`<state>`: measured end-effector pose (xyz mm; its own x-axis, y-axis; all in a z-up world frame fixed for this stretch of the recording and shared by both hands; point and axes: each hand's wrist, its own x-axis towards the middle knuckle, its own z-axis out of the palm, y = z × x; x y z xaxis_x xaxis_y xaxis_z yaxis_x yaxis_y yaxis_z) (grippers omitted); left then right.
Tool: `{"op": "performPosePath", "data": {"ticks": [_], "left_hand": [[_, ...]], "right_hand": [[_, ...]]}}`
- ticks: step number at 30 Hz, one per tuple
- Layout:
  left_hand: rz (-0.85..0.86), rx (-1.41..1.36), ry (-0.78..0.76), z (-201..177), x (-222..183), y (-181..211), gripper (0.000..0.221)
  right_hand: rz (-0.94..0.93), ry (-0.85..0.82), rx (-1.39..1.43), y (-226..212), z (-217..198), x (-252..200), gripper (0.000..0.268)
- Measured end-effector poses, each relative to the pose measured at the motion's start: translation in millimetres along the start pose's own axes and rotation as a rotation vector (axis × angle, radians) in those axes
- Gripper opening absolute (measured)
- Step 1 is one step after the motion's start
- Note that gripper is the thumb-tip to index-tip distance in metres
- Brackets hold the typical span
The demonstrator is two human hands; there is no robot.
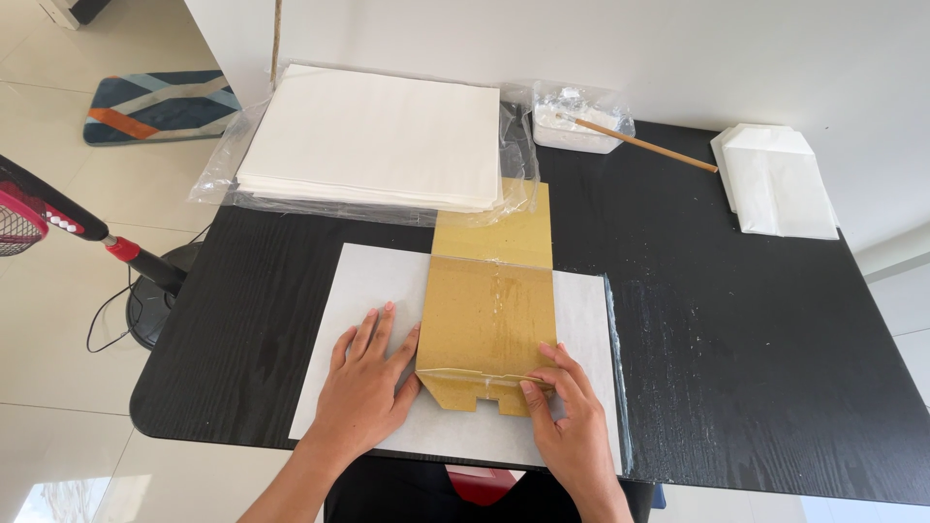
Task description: Manually folding and gluing paper sheets to create bags using a template and a brush.
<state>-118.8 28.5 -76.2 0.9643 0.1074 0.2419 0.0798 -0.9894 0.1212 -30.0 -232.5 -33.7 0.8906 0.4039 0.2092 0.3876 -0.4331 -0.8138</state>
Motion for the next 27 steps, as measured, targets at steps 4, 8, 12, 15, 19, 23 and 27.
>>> {"op": "performPosePath", "data": {"ticks": [4,8,12,15,19,23,27], "left_hand": [[-0.011,0.006,0.009,2.9,-2.0,3.3,0.061],[-0.013,0.022,0.023,2.6,-2.9,4.7,0.062],[-0.021,0.007,0.006,3.4,-2.4,4.1,0.062],[-0.009,0.009,0.027,2.7,-2.8,4.1,0.061],[-0.018,0.002,0.003,4.6,-4.0,4.8,0.062],[-0.016,0.012,0.015,5.6,-4.5,5.4,0.062],[-0.017,-0.017,0.008,1.0,-3.4,6.9,0.062]], "right_hand": [[0.034,-0.019,0.000,-2.4,-2.2,1.3,0.016],[0.014,-0.013,-0.007,-0.4,-1.9,1.3,0.015],[0.045,-0.019,-0.017,-3.8,-3.1,2.6,0.016],[0.033,-0.015,-0.006,-1.7,-4.5,2.6,0.017],[0.049,-0.037,-0.014,-3.5,-6.0,2.2,0.017],[0.078,-0.045,-0.021,-5.6,-7.2,2.0,0.018],[0.030,-0.028,-0.014,-3.8,-6.3,1.5,0.017]]}}
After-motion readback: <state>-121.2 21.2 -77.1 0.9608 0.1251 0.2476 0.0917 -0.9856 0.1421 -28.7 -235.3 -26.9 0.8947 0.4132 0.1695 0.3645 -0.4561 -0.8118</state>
